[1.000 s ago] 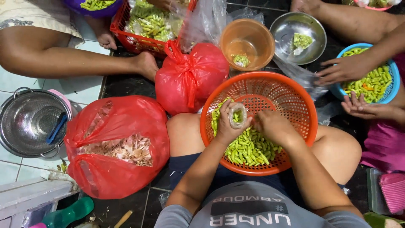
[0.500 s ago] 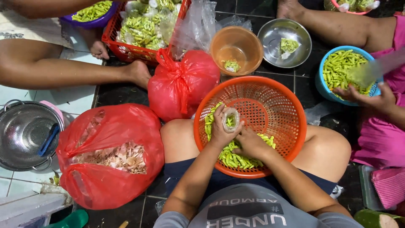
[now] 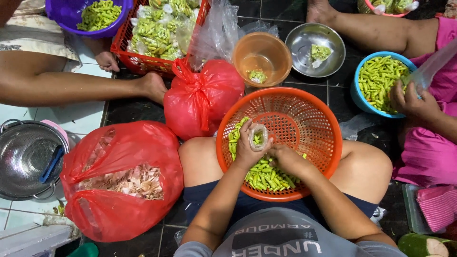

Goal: Workers are sitting on the floor, manually sorting and packing small green chilies into plastic bags.

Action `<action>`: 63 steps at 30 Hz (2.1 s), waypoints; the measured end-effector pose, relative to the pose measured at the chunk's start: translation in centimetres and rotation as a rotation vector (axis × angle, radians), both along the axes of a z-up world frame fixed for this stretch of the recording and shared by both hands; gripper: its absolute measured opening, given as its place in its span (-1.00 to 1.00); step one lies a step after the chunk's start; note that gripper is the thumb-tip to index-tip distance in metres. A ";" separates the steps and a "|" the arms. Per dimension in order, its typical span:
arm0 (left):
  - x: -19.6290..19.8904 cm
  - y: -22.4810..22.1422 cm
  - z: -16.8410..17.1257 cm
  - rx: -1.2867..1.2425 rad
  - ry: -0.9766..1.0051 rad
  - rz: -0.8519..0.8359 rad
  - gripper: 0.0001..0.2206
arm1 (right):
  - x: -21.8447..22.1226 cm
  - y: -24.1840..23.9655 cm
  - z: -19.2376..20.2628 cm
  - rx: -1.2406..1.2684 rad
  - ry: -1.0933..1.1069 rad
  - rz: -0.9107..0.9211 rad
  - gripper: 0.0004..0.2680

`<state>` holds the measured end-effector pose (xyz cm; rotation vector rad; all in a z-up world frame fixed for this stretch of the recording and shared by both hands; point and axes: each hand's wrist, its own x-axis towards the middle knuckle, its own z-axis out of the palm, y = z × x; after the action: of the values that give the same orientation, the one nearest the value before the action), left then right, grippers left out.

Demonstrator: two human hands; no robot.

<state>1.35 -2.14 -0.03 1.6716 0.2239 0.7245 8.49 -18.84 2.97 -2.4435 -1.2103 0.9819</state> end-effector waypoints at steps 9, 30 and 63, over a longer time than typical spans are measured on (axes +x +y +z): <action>0.3 -0.1 -0.5 0.084 -0.049 0.015 -0.16 | 1.3 -1.5 8.9 0.158 0.066 -0.304 -0.85; 0.3 0.3 -1.8 0.030 -0.101 -0.093 -0.01 | 1.7 4.2 14.7 0.333 -0.172 0.065 -0.79; -0.3 1.6 0.8 -0.189 0.419 -0.684 -0.52 | 8.6 -3.8 20.8 0.778 -0.222 -0.482 -0.87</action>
<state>1.08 -0.54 0.76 1.5613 0.0018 -0.1572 17.10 -22.67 23.77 -2.0530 -0.7743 0.0660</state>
